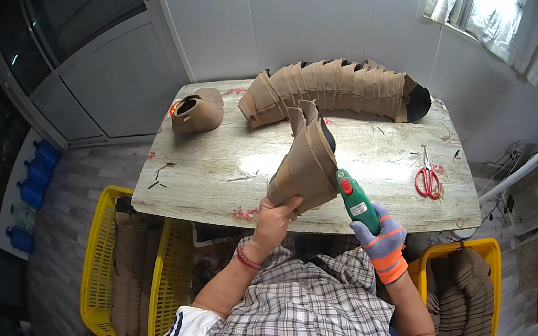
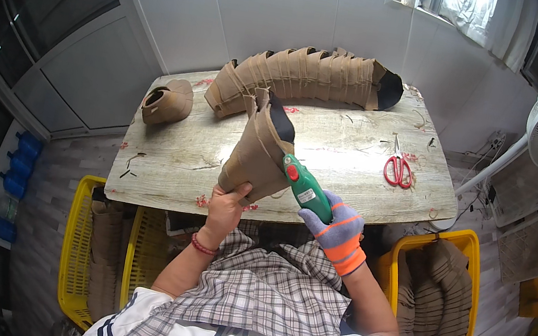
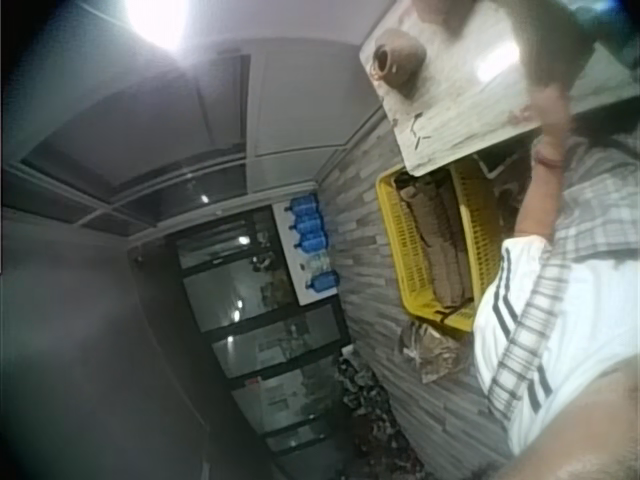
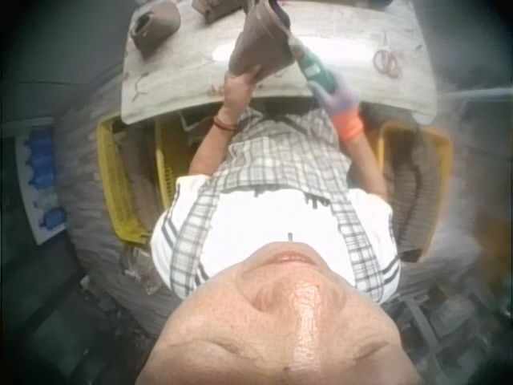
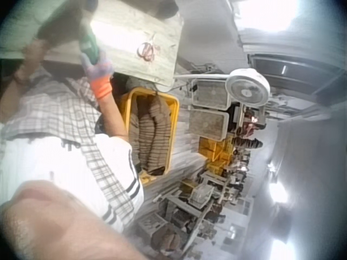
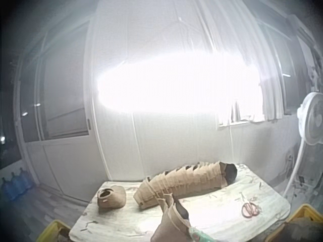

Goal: The person trims the edges of corduroy fabric pieces using scissors and a rotary cutter. They cut along the ridges, remove excess material, and place the trimmed pieces into a yellow basket. The person also uses a rotary cutter to refine the edges of individual fabric pieces.

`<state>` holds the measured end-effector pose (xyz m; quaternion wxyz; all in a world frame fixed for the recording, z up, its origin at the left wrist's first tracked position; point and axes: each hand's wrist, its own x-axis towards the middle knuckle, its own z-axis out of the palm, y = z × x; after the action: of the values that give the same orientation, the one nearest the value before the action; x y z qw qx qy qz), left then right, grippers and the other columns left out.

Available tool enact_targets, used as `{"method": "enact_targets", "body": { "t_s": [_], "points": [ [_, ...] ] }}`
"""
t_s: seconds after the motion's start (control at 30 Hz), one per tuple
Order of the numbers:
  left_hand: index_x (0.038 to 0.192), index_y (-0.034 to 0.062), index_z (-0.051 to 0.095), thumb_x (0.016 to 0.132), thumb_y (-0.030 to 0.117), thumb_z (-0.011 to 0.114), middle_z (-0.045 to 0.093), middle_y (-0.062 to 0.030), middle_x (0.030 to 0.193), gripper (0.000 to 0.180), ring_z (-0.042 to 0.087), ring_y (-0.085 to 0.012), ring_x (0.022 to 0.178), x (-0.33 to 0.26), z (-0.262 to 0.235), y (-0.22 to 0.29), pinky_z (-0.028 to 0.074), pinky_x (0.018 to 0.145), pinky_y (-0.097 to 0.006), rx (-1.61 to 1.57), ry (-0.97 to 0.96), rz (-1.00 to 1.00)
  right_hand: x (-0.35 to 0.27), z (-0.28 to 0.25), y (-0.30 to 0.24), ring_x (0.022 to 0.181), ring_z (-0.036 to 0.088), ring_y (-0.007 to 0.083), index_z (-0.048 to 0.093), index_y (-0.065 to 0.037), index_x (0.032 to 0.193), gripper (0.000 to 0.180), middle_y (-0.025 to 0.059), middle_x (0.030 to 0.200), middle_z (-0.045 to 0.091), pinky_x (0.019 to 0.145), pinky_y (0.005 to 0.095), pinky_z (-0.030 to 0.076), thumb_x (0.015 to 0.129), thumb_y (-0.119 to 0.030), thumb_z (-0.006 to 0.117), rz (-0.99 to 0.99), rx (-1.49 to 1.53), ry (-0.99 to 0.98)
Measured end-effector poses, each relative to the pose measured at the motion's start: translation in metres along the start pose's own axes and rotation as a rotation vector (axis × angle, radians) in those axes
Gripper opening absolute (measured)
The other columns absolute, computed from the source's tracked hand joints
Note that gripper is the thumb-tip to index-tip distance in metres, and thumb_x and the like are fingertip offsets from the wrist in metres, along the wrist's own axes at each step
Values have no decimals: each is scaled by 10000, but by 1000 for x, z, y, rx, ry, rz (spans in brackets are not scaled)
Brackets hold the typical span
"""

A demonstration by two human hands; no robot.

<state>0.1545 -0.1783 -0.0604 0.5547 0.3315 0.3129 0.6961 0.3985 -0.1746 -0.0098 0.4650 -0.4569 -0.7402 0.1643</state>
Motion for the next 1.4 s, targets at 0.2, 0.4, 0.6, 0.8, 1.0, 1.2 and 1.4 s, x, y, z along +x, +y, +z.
{"method": "enact_targets", "body": {
  "t_s": [0.2,0.4,0.6,0.8,1.0,1.2,1.4],
  "points": [
    [1034,-6,684,883,-5,631,682,-31,948,160,610,-123,826,-6,5,-18,488,702,-280,523,-65,379,3,8,1,609,646,209,636,-6,1064,458,132,731,666,581,315,507,775,-327,787,282,197,-18],
    [1023,-4,660,851,-25,627,672,-154,894,176,656,-301,839,-9,-16,-33,504,729,-337,994,1,737,20,-1,-19,524,524,81,634,-7,1023,365,19,632,586,495,244,430,846,-312,726,530,450,-120],
    [1066,5,654,743,-101,541,636,-218,1054,359,601,-421,1003,-12,-28,-9,497,830,-442,1322,-285,764,31,-5,-20,507,508,69,616,-13,941,325,-4,621,547,471,226,402,870,-318,701,571,590,-134],
    [1134,-29,615,724,-60,551,564,-268,1185,416,502,-431,1165,-31,-52,10,406,998,-462,1211,-299,673,49,-2,-4,493,511,101,604,-7,957,333,17,609,554,477,244,406,910,-334,643,536,626,-123],
    [1122,-80,587,820,128,614,540,-302,1190,367,494,-504,1076,-55,-88,82,391,977,-525,1905,49,400,40,-18,43,467,504,89,588,-28,875,248,2,587,540,449,240,411,833,-220,739,636,527,-179],
    [736,-47,596,828,308,677,533,-174,871,376,521,-356,861,-28,-100,129,415,755,-452,2101,78,409,21,-10,52,488,507,92,572,-36,881,237,8,621,544,463,236,414,818,-193,739,749,555,-201],
    [834,-76,623,885,245,644,616,-205,854,326,588,-383,811,-25,-85,154,455,735,-402,1886,170,175,11,-4,52,507,510,81,596,-25,912,253,5,641,565,478,229,407,808,-199,748,706,513,-204]
  ]
}}
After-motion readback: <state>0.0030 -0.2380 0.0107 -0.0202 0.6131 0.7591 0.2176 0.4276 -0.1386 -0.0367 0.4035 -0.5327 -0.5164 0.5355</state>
